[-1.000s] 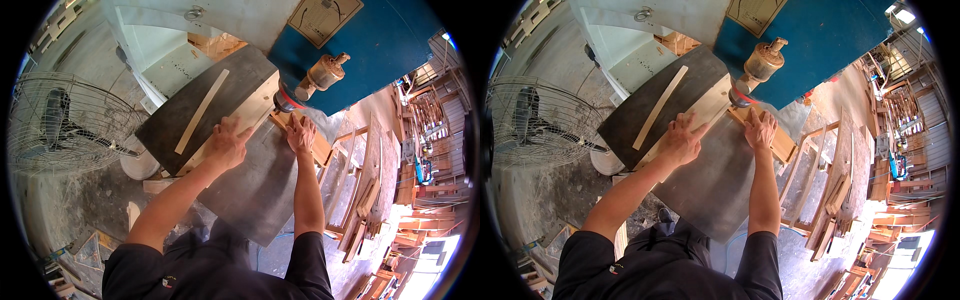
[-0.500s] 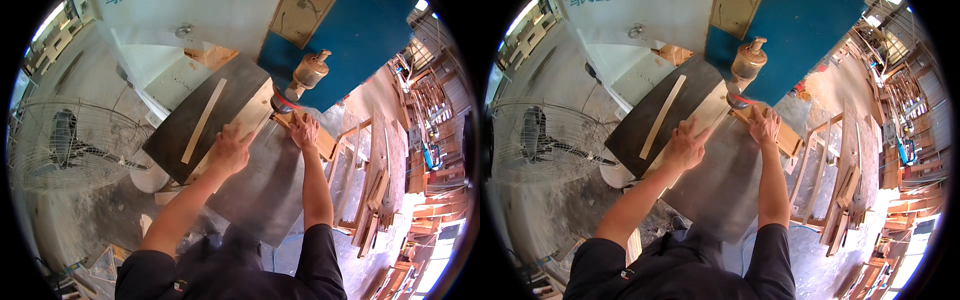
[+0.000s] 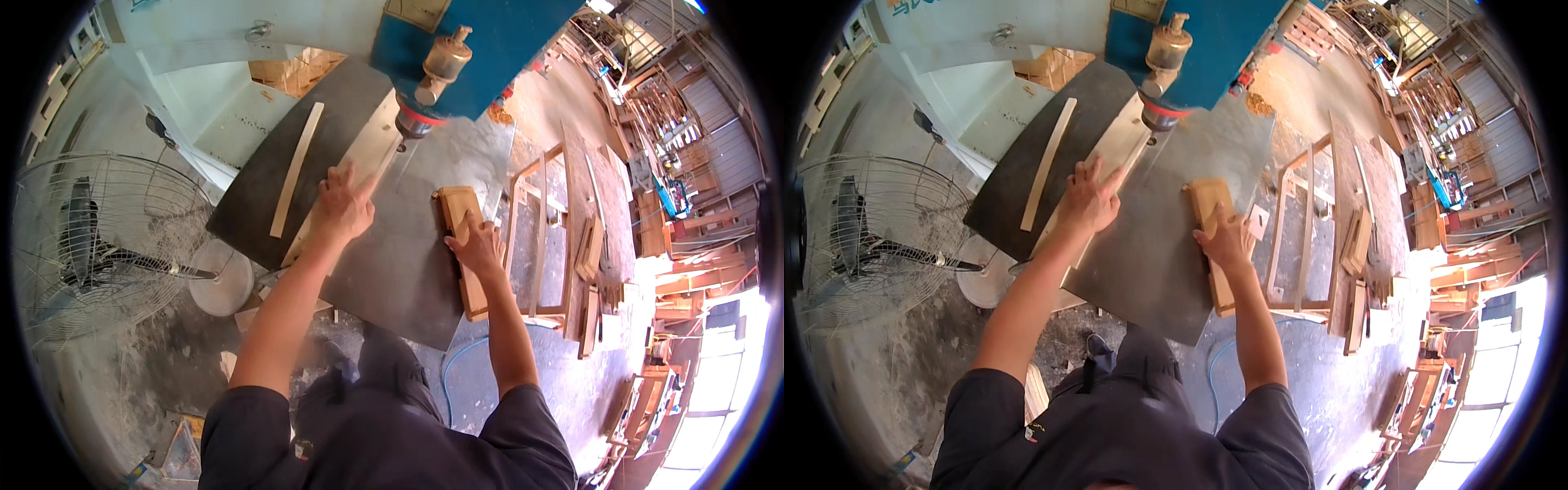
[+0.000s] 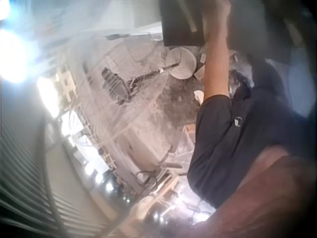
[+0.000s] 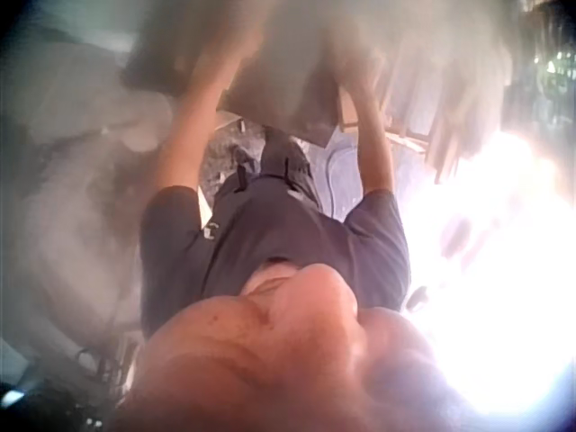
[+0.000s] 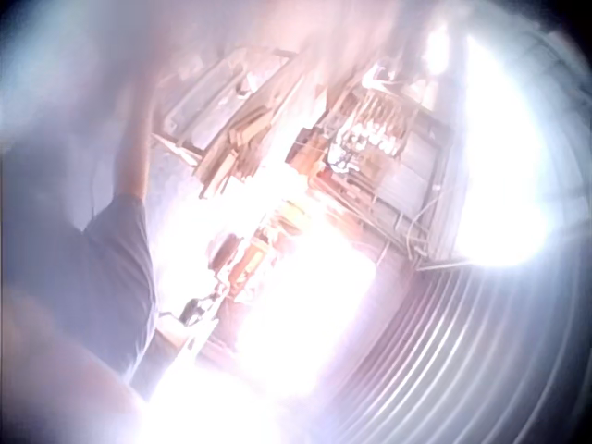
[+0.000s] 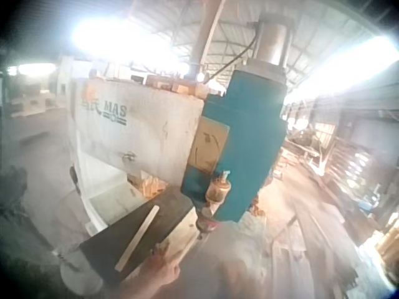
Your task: The person operates a vertical spindle router to shape the edges of small wooden planks. They feed each plank through the machine one at a time, guiding it with both hands, and then stack the finished pieces on a nearby workbench.
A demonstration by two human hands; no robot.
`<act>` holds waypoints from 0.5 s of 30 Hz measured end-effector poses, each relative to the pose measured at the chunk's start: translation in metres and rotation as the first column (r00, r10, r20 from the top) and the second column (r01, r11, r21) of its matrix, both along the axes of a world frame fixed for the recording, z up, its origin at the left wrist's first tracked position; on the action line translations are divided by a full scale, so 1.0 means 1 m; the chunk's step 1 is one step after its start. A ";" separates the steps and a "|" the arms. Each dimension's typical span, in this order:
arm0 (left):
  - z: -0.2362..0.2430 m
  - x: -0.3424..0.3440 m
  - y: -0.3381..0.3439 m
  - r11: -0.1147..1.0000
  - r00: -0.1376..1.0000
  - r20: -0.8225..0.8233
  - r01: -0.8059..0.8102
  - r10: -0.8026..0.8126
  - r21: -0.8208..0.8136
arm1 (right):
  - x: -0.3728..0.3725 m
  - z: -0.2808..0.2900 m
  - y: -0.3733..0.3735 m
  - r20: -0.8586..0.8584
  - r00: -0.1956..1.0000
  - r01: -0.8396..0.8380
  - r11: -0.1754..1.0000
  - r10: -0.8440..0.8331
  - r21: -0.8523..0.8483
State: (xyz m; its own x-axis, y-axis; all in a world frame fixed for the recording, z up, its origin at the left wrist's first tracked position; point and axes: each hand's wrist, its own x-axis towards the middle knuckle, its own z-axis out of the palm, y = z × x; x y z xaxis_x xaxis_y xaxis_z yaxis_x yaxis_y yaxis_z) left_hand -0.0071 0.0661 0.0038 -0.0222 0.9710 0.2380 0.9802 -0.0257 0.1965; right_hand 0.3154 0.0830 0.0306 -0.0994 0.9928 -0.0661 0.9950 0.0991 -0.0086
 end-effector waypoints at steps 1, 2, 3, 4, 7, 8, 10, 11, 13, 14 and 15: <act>0.002 -0.002 -0.001 1.000 1.000 -0.001 0.000 0.000 0.002 | -0.005 0.004 -0.020 0.015 1.000 0.016 1.000 -0.015 -0.023; 0.003 -0.003 -0.002 1.000 1.000 -0.002 -0.002 0.002 0.004 | -0.007 0.008 -0.033 -0.005 1.000 0.029 0.999 -0.029 -0.040; 0.004 -0.004 -0.004 1.000 1.000 0.003 -0.005 0.005 0.018 | -0.010 0.012 -0.044 -0.027 0.999 0.042 0.998 -0.044 -0.056; 0.004 -0.006 -0.004 1.000 1.000 0.005 -0.002 0.002 0.015 | -0.015 0.017 -0.052 -0.049 0.997 0.050 0.996 -0.053 -0.069; 0.006 -0.005 -0.004 1.000 1.000 0.016 0.013 -0.013 0.013 | -0.014 0.006 -0.058 -0.071 0.994 -0.058 0.961 0.080 0.270; 0.007 -0.004 -0.004 1.000 1.000 0.019 0.020 -0.020 0.016 | -0.009 -0.004 -0.055 -0.064 0.986 -0.118 0.907 0.156 0.405; 0.004 -0.005 -0.006 1.000 0.999 0.042 0.020 -0.021 0.023 | -0.021 -0.008 -0.039 -0.209 0.953 -0.103 0.882 0.220 0.460; 0.003 -0.005 -0.007 0.999 0.998 0.065 0.017 -0.019 0.031 | -0.024 -0.014 -0.030 -0.230 0.944 -0.108 0.879 0.238 0.465; 0.004 -0.006 -0.007 0.999 0.995 0.103 0.010 -0.013 0.031 | -0.037 -0.014 -0.013 -0.286 0.926 -0.096 0.885 0.247 0.456; 0.005 -0.005 -0.007 1.000 0.993 0.121 0.010 -0.013 0.022 | -0.042 -0.015 -0.006 -0.241 0.932 -0.135 0.876 0.271 0.463; 0.006 -0.005 -0.008 1.000 0.990 0.139 0.011 -0.013 0.012 | -0.045 -0.017 0.000 -0.197 0.935 -0.173 0.866 0.293 0.469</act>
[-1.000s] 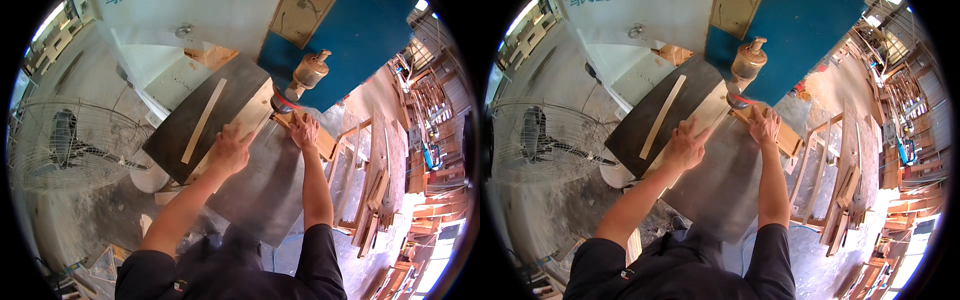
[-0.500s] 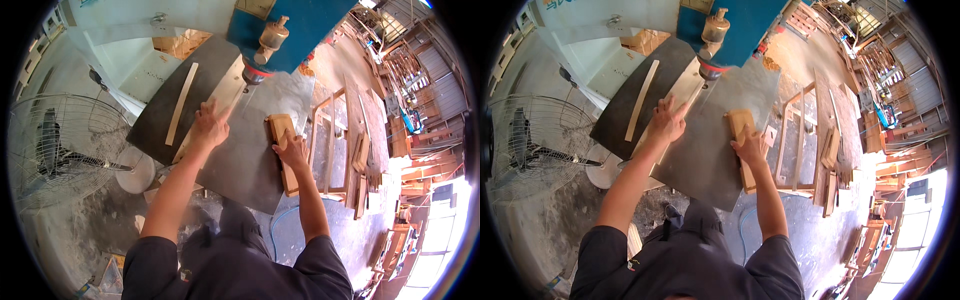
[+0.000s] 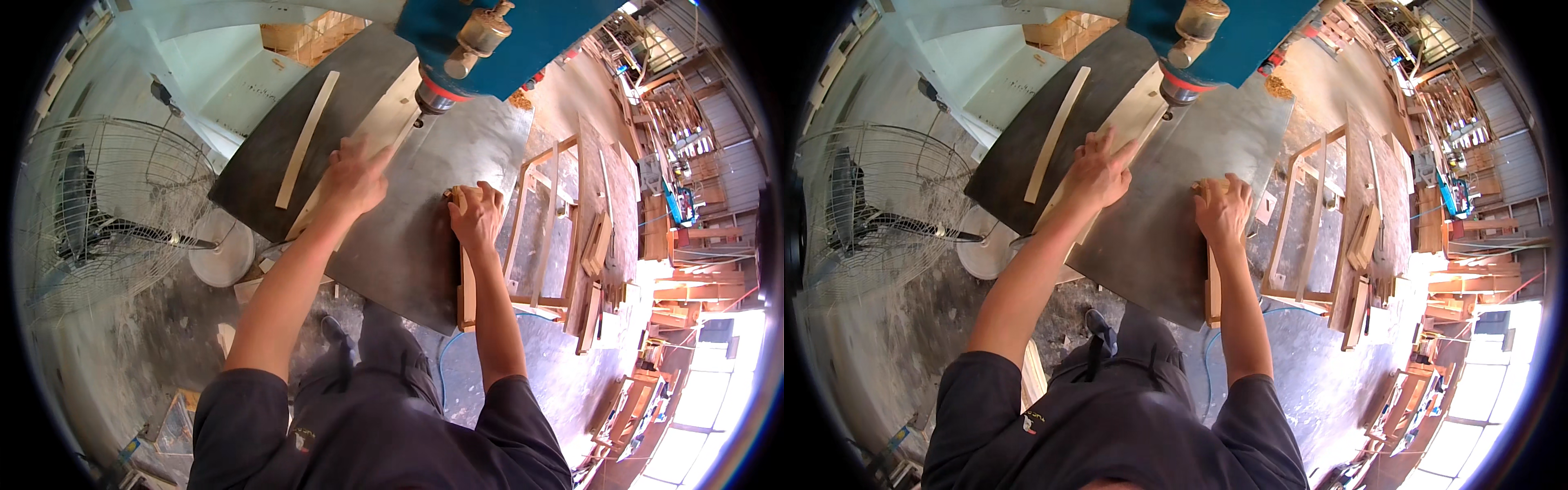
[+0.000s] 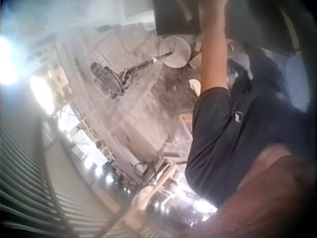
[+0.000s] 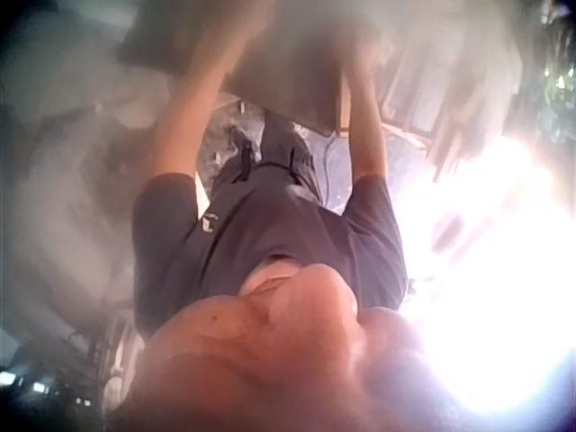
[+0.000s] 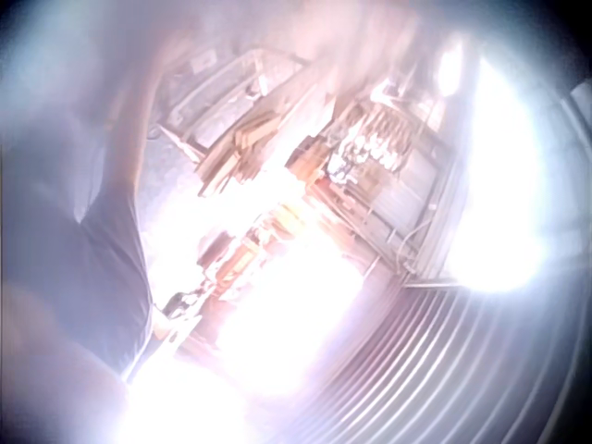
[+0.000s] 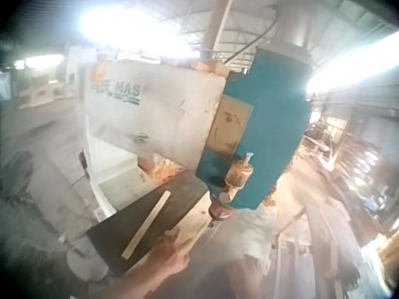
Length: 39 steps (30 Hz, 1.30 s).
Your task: The person operates a vertical spindle router to shape the edges of small wooden planks. They feed each plank through the machine one at a time, guiding it with both hands, and then stack the finished pieces on a nearby workbench.
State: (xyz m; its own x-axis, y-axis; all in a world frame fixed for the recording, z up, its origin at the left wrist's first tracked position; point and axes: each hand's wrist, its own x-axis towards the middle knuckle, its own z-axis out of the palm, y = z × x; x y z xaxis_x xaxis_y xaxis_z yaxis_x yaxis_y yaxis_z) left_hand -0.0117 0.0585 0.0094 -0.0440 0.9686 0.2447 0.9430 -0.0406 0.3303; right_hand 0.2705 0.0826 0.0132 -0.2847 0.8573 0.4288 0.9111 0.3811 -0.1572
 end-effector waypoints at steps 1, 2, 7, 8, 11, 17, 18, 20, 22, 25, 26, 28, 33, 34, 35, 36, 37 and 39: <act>0.000 0.000 0.000 1.000 1.000 -0.011 -0.007 0.007 -0.002 | -0.003 -0.002 0.006 0.043 0.999 -0.020 1.000 0.020 0.015; 0.000 0.000 0.000 1.000 1.000 -0.021 -0.014 0.013 -0.004 | -0.009 -0.006 0.013 0.078 0.997 -0.027 0.999 0.024 0.038; 0.002 0.002 0.002 1.000 0.997 -0.070 -0.024 0.024 0.003 | -0.011 -0.034 0.044 -0.183 0.983 -0.009 0.998 -0.002 -0.057; 0.002 0.001 0.002 1.000 0.996 -0.084 -0.024 0.024 0.001 | -0.012 -0.033 0.045 -0.331 0.942 0.012 0.993 -0.051 -0.119; -0.002 0.001 0.003 1.000 0.997 -0.073 -0.019 0.020 0.013 | 0.012 -0.032 0.062 -0.878 0.418 -0.127 0.942 -0.234 -0.312; -0.012 0.002 0.004 0.994 0.998 -0.067 0.003 0.005 0.109 | 0.130 -0.017 0.041 0.091 0.938 0.324 0.940 -0.334 0.109; -0.012 -0.002 0.004 0.991 0.998 -0.068 0.005 0.004 0.132 | 0.138 -0.010 0.030 0.114 0.968 0.228 0.973 -0.222 -0.044; -0.014 -0.003 0.005 0.993 0.996 -0.085 -0.007 0.017 0.114 | 0.140 -0.004 0.006 0.308 0.951 0.065 0.991 -0.026 -0.115; -0.013 -0.001 0.004 0.995 0.996 -0.086 -0.009 0.018 0.101 | 0.139 0.004 -0.016 0.419 0.890 -0.129 0.981 0.180 -0.147; -0.012 -0.002 0.003 0.997 0.998 -0.068 -0.008 0.014 0.077 | 0.125 0.022 -0.045 0.401 0.825 -0.351 0.917 0.399 -0.189; -0.012 -0.003 0.002 0.998 0.998 -0.055 -0.006 0.010 0.065 | 0.129 0.020 -0.047 0.510 0.759 -0.358 0.914 0.405 -0.192; -0.009 -0.003 0.004 0.999 0.999 -0.043 0.005 -0.003 0.038 | 0.128 0.025 -0.054 0.515 0.715 -0.418 0.880 0.473 -0.228; -0.007 -0.001 0.003 0.999 0.997 -0.082 -0.015 0.017 0.030 | 0.110 0.041 -0.055 0.576 0.578 -0.442 0.815 0.578 -0.374; -0.007 -0.001 0.003 0.999 0.996 -0.085 -0.014 0.018 0.040 | 0.111 0.038 -0.053 0.598 0.546 -0.455 0.807 0.587 -0.377; -0.006 0.000 0.002 0.999 0.996 -0.089 -0.014 0.018 0.050 | 0.112 0.036 -0.051 0.620 0.513 -0.465 0.799 0.594 -0.380; -0.006 0.000 0.001 0.998 0.995 -0.094 -0.016 0.021 0.056 | 0.109 0.036 -0.050 0.601 0.524 -0.477 0.793 0.603 -0.379; -0.005 -0.001 0.002 0.999 0.996 -0.084 -0.015 0.019 0.049 | 0.106 0.036 -0.050 0.583 0.535 -0.487 0.787 0.611 -0.378; -0.003 -0.003 0.003 0.999 0.998 -0.064 -0.014 0.016 0.034 | 0.098 0.038 -0.051 0.556 0.546 -0.490 0.778 0.626 -0.394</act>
